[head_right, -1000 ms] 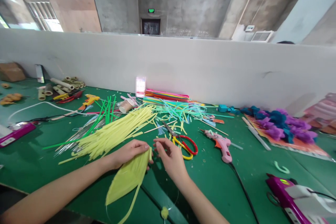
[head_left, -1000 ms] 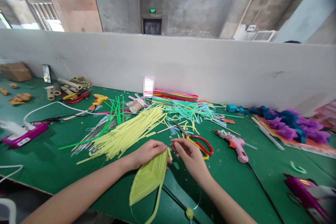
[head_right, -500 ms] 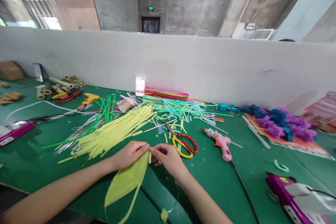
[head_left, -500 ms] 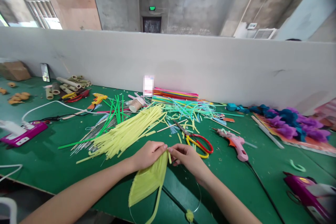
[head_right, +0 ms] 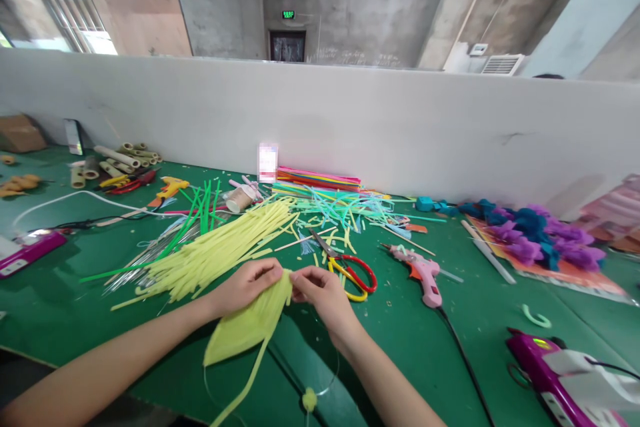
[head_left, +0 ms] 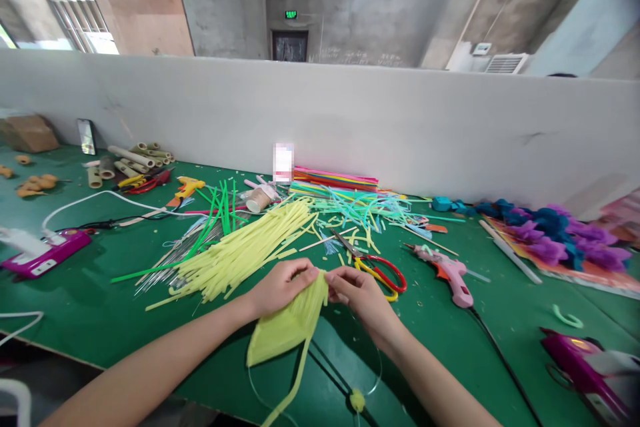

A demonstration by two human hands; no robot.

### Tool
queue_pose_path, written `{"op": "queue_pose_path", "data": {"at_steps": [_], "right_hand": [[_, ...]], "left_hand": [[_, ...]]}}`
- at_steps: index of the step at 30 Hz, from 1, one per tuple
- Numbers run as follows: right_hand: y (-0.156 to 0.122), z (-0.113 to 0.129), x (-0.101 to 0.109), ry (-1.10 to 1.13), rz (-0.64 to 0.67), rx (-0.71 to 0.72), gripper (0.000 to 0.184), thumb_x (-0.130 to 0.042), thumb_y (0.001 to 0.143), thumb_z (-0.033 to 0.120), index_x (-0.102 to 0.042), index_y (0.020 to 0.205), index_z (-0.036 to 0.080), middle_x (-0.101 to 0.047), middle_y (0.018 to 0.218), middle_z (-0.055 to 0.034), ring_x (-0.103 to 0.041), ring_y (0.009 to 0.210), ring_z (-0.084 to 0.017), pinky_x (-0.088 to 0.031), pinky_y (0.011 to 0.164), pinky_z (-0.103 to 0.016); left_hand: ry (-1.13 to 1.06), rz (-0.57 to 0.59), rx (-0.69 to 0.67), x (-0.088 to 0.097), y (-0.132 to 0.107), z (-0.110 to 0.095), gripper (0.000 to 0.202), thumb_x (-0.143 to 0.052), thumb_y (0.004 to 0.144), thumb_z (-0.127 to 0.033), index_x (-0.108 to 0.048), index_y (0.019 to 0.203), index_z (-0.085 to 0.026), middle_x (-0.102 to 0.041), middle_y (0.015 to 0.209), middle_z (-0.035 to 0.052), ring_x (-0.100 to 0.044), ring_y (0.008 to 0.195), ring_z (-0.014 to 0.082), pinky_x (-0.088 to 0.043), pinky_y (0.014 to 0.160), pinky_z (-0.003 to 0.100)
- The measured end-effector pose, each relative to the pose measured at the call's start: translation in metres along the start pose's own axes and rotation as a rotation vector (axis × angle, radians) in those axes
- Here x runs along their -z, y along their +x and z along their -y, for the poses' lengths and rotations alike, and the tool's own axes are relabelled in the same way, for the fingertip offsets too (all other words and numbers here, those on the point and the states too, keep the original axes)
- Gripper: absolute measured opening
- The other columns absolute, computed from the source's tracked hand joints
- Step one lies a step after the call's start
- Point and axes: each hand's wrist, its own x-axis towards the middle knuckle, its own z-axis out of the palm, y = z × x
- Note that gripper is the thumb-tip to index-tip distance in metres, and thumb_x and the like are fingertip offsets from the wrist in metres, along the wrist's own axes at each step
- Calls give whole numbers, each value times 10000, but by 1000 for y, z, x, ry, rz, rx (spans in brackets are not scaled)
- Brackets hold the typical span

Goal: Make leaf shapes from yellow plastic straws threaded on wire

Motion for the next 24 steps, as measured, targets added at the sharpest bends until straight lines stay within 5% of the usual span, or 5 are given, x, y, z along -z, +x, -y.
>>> {"op": "queue_pose_path", "data": {"at_steps": [12, 18, 24], "right_hand": [[12, 16, 37, 260, -175, -66, 247, -689, 796, 371, -708, 862, 134, -721, 830, -76, -679, 747, -139, -556, 692, -202], [19, 22, 61, 366, -161, -92, 204, -572, 885, 335, -702, 893, 178, -733, 902, -61, -695, 785, -128, -560, 718, -193], [12, 16, 42, 196, -7, -14, 273, -657, 828, 347, -670, 1051, 190, -707, 1051, -80, -686, 864, -167, -553, 756, -253]], "left_hand": [[-554, -153, 324, 16, 4, 15, 354, -704, 733, -444, -633, 941, -167, -666, 891, 31, -614, 785, 169, -460, 663, 233], [-919, -311, 215, 30, 9, 14, 300, -711, 772, -298, -611, 1023, -167, -678, 1018, 74, -661, 847, 173, -535, 776, 273], [-870, -199, 158, 27, 6, 7, 460, -727, 753, -207, -559, 1181, -208, -636, 1168, 84, -655, 919, 191, -554, 738, 273]]}}
